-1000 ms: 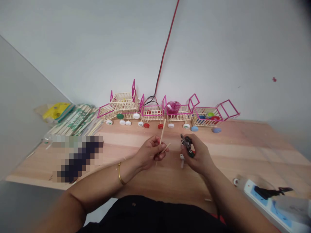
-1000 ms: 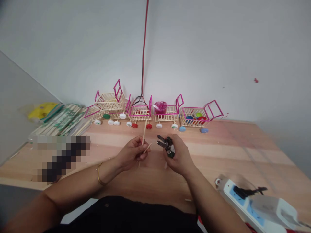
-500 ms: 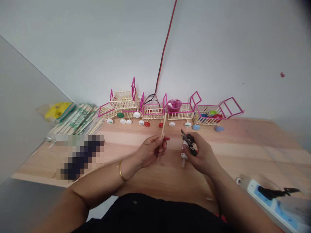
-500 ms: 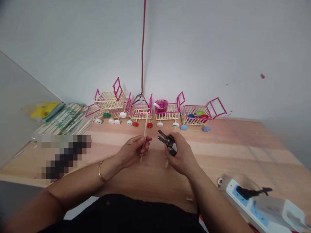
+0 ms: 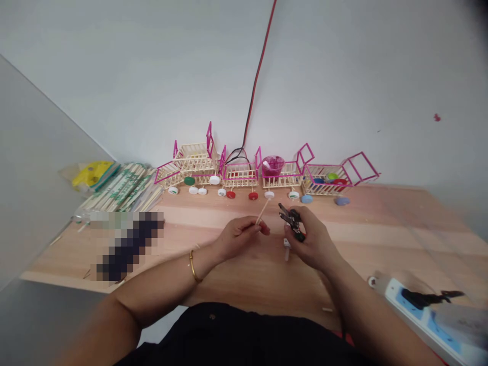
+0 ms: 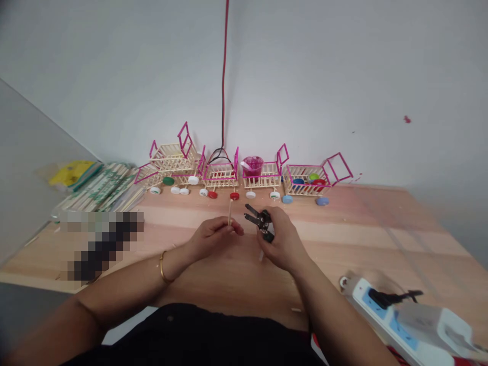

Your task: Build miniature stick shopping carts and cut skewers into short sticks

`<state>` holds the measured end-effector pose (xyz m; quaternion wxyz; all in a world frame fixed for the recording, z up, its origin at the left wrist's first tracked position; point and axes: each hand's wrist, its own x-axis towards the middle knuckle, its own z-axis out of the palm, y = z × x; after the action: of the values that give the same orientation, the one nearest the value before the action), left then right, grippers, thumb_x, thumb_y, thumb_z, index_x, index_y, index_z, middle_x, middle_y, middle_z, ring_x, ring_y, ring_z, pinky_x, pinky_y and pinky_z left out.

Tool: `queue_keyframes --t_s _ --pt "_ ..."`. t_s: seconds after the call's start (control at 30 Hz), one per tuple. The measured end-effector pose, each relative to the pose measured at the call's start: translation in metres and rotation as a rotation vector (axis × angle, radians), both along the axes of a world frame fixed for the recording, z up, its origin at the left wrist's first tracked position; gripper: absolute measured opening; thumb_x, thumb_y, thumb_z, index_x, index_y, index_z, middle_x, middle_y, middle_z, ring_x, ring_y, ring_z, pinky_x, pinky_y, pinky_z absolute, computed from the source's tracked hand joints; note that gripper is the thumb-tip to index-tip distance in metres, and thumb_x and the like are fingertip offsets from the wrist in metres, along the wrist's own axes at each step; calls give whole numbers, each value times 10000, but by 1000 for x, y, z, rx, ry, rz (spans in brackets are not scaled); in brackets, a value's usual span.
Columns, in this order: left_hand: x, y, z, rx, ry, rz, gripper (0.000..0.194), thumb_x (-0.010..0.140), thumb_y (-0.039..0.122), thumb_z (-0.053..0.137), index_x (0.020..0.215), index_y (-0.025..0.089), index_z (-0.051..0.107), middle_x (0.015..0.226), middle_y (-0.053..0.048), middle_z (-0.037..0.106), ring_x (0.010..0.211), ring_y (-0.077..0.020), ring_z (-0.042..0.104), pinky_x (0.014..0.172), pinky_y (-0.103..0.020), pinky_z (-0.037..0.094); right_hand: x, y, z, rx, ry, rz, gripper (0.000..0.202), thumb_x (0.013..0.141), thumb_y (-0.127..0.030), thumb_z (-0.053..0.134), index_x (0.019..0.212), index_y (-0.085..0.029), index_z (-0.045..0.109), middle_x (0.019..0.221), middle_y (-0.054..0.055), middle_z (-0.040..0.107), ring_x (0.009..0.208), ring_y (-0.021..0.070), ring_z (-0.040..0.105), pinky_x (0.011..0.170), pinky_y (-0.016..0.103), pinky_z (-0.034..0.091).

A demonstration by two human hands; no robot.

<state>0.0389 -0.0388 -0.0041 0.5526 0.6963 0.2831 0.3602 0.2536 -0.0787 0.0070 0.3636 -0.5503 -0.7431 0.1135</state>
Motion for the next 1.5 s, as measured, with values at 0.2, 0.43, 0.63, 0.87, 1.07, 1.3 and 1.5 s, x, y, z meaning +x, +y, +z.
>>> queue_keyframes --t_s 0.2,0.43,0.63,0.87,1.07,1.3,1.5 --pt "-2 -9 7 136 43 -5 254 950 291 446 947 136 647 920 -78 712 874 -141 647 834 -264 470 1 -1 0 23 -27 8 301 766 -180 550 1057 -209 478 924 71 594 857 241 598 771 387 486" --pt "2 -5 -2 116 64 -37 256 946 311 454 913 141 642 913 -80 712 885 -148 658 839 -264 478 4 0 1 12 -94 26 349 746 -182 566 1080 -205 469 980 89 588 895 255 578 787 398 481" --pt "0 -5 1 113 40 -95 289 954 324 433 887 131 637 847 -70 691 827 -134 645 825 -259 479 2 -3 10 24 -256 88 377 694 -154 573 1061 -164 486 980 117 582 906 276 539 794 410 463" --pt "2 -6 1 63 -14 -219 304 941 377 446 876 126 604 752 -52 644 703 -122 620 729 -254 493 -6 -7 26 17 -336 142 297 702 -165 580 993 -164 520 955 117 587 908 279 527 794 396 440" --pt "1 -7 8 59 69 -266 353 946 396 425 830 126 621 746 -67 660 714 -135 623 730 -257 490 -7 -9 27 49 -376 174 429 670 -166 599 1086 -161 496 1016 136 591 960 304 520 852 444 422" --pt "0 -7 13 53 78 -308 402 945 446 410 864 126 640 736 -63 658 699 -127 617 721 -247 496 -6 -10 26 50 -340 195 465 655 -152 589 1108 -163 482 1049 145 584 989 308 519 883 475 418" --pt "1 -7 11 -19 36 -335 404 931 453 444 839 115 646 735 -68 656 704 -134 621 727 -257 499 -6 -11 28 49 -357 192 457 642 -143 592 1086 -168 487 1044 139 584 976 305 516 875 463 419"
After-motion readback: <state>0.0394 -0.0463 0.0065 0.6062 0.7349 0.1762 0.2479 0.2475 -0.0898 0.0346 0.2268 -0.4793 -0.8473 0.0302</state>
